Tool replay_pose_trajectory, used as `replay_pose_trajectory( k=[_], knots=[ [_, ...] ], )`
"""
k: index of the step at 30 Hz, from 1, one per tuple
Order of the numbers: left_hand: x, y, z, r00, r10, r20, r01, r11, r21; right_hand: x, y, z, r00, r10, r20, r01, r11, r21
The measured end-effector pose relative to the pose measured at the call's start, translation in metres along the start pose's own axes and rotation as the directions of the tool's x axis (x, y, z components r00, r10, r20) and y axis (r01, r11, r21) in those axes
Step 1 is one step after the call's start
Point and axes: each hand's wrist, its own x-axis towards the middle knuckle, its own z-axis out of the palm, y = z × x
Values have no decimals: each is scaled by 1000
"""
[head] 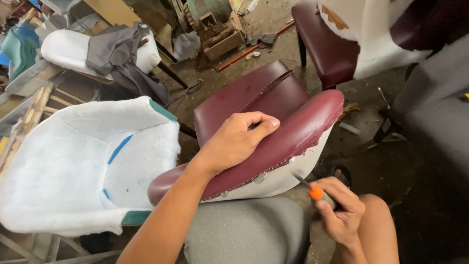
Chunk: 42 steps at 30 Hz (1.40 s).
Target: The person uses a screwdriver to pry and remove the maroon upholstery from the armrest of a chair. They work along the edge of the armrest, detaching the fabric from the underlying structure.
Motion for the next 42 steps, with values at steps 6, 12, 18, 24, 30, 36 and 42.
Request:
replay_pose_trajectory(
  k=[6,12,18,24,30,36,42],
  knots=[
    [-2,3,-1,1000,-3,-6,3,1000,-9,-3,4,9,998,65,-8,-66,998,-21],
    [-4,8,-2,999,-42,9,42,999,5,4,-8,25,992,119,-46,-116,992,55],
    [-2,4,-3,1000,3,-7,-3,1000,0,5,1,36,974,222,53,-222,863,454],
    [-6,7,-6,999,-35,15,35,999,-29,-30,54,31,769,421,482,-626,340,702],
    [-2,-12,-6,995,51,-82,-49,999,23,-16,0,61,527,-2,850,-724,-526,447],
    [-42,-30,6,647,519,-559,-574,814,92,-7,-34,39,801,546,245,-573,581,578],
    [-133,-47,73,499,679,-538,-639,708,300,-11,-31,27,919,383,-97,-379,924,55]
  ],
)
